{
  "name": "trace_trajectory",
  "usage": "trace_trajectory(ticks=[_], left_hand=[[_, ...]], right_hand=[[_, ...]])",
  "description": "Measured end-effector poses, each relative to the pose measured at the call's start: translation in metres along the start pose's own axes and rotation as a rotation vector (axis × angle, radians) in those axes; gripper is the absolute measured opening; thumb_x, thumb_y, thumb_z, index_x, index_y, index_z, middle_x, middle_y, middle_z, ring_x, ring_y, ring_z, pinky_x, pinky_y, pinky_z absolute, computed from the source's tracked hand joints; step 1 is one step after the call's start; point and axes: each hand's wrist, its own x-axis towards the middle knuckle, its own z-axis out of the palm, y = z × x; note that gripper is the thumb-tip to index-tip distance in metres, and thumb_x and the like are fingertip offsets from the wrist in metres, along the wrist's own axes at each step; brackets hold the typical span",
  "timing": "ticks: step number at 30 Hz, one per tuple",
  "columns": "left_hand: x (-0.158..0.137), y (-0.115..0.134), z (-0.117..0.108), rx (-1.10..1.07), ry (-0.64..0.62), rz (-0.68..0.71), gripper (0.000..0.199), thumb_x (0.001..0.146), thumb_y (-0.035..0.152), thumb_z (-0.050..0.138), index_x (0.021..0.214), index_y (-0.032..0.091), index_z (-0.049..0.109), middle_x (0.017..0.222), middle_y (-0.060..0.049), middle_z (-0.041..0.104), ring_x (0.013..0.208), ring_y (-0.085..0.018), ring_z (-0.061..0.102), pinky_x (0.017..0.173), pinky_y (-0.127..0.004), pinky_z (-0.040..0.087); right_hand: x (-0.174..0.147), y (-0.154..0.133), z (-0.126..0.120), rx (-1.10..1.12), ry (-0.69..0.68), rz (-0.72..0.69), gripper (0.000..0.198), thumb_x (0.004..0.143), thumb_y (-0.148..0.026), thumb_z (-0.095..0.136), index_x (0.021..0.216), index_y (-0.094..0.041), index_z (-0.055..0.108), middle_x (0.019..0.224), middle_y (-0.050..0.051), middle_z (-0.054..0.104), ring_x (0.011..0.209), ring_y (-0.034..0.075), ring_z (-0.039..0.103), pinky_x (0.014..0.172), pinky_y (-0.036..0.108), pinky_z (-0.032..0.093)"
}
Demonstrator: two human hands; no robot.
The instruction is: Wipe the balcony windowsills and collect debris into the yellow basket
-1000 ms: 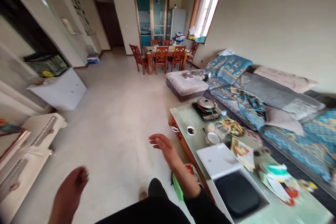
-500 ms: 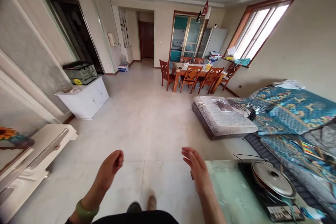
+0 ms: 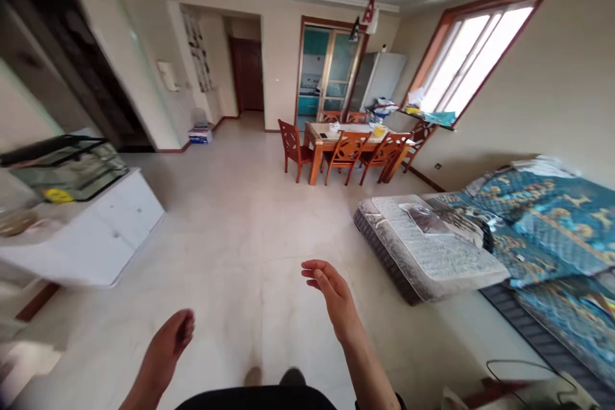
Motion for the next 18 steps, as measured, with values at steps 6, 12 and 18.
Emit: trace_trajectory(ticks=[6,12,18], left_hand=[[0.122,0.133,0.269,0.056,-0.706,0.094,0.036,0.082,0.051,0.067,0.072,0.018,0.055,0.063,0.003,0.044,0.059,-0.010,0.037,0.056,-0.022,0.032],[0.229,0.159,0.466,0.027,-0.928,0.123,0.035,0.090,0.050,0.060,0.075,0.018,0.057,0.063,0.003,0.046,0.058,-0.010,0.036,0.055,-0.024,0.029],[0.385,0.168,0.531,-0.020,-0.530,-0.069,0.044,0.065,0.055,0.079,0.076,0.016,0.062,0.065,0.003,0.051,0.060,-0.009,0.043,0.057,-0.020,0.036]], right_hand=[[0.134,-0.005,-0.061,-0.006,0.257,-0.010,0.038,0.092,-0.057,0.059,0.110,-0.026,0.073,0.124,0.008,0.069,0.113,0.027,0.064,0.099,0.043,0.051],[0.308,0.016,-0.134,0.022,0.407,0.073,0.041,0.089,-0.060,0.061,0.109,-0.026,0.073,0.126,0.009,0.069,0.118,0.029,0.063,0.101,0.046,0.051],[0.509,-0.013,-0.177,0.006,0.234,0.043,0.039,0.090,-0.058,0.061,0.109,-0.026,0.073,0.123,0.009,0.070,0.113,0.027,0.064,0.098,0.043,0.052]])
